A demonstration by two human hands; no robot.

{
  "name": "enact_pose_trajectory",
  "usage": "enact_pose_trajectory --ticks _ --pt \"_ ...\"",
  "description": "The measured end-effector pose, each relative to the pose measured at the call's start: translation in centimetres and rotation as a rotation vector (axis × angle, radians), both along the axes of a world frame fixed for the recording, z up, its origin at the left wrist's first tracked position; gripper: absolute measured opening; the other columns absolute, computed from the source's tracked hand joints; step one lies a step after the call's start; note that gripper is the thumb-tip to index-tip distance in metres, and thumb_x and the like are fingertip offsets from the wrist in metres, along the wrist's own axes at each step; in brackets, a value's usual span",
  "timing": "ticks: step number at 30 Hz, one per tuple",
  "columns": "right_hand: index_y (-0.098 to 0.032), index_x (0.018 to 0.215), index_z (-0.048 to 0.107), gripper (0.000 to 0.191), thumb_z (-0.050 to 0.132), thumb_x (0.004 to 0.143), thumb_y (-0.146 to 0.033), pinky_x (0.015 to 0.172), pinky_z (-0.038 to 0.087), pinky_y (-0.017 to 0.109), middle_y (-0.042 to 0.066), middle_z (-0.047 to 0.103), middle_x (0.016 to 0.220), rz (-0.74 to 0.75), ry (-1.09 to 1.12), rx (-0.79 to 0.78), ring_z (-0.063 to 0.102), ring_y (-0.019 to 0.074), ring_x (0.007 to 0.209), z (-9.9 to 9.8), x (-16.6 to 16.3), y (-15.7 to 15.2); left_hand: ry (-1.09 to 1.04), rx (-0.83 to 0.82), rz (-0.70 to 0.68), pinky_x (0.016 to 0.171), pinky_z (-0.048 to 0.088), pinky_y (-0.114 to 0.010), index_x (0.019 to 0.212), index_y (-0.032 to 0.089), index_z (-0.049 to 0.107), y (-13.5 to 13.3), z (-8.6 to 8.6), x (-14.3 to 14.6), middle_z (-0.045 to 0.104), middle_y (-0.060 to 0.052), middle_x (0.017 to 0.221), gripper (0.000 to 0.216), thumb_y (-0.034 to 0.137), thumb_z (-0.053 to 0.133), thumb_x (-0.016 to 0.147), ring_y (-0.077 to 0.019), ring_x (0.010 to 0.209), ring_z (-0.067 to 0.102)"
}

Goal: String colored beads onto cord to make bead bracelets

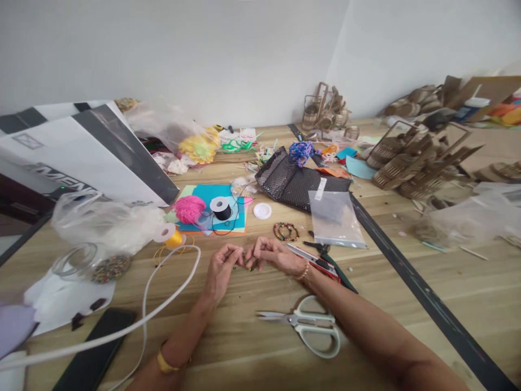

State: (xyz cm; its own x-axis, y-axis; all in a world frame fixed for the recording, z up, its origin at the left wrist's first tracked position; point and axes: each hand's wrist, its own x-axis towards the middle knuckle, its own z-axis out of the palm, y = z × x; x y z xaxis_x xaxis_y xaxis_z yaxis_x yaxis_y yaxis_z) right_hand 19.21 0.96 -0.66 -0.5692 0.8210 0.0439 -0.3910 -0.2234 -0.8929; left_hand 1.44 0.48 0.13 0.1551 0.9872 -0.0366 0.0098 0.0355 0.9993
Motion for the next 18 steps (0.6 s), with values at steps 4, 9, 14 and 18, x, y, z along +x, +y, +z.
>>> enact_pose_trajectory --ticks 4,9,14,18 --pt "-0.013 0.078 0.053 0.027 0.066 0.082 -0.036 0.060 0.053 0.022 0.004 0.064 0.081 0.010 -0.006 0.004 0.066 0.0136 0.074 -0.08 0.07 0.05 -0.003 0.009 -0.010 0.060 0.040 -0.021 0.064 0.016 0.055 -0.12 0.20 0.17 0.054 0.005 0.054 0.020 0.030 0.062 0.077 -0.0097 0.055 0.051" --pt "-0.013 0.076 0.052 0.029 0.068 0.080 -0.036 0.065 0.052 0.026 0.002 0.062 0.077 0.002 -0.024 0.010 0.064 0.0116 0.067 -0.35 0.29 0.25 -0.019 0.013 0.008 0.059 0.041 -0.022 0.064 0.016 0.055 -0.11 0.33 0.16 0.054 0.005 0.053 0.020 0.030 0.062 0.077 -0.0096 0.053 0.051" --pt "-0.013 0.075 0.051 0.030 0.067 0.080 -0.039 0.065 0.050 0.027 0.002 0.061 0.077 -0.009 -0.077 0.060 0.062 0.0117 0.066 -0.47 0.43 0.34 -0.015 0.016 0.024 0.059 0.040 -0.021 0.064 0.016 0.055 -0.14 0.48 0.00 0.055 0.004 0.053 0.020 0.029 0.061 0.077 -0.0094 0.054 0.051" --pt "-0.014 0.079 0.052 0.030 0.061 0.084 -0.042 0.064 0.049 0.027 0.004 0.061 0.079 -0.049 -0.180 0.187 0.060 0.0130 0.070 -0.06 0.16 0.05 0.049 0.002 0.009 0.058 0.041 -0.021 0.063 0.016 0.057 -0.13 0.84 -0.09 0.055 0.004 0.051 0.019 0.030 0.062 0.075 -0.0095 0.052 0.050"
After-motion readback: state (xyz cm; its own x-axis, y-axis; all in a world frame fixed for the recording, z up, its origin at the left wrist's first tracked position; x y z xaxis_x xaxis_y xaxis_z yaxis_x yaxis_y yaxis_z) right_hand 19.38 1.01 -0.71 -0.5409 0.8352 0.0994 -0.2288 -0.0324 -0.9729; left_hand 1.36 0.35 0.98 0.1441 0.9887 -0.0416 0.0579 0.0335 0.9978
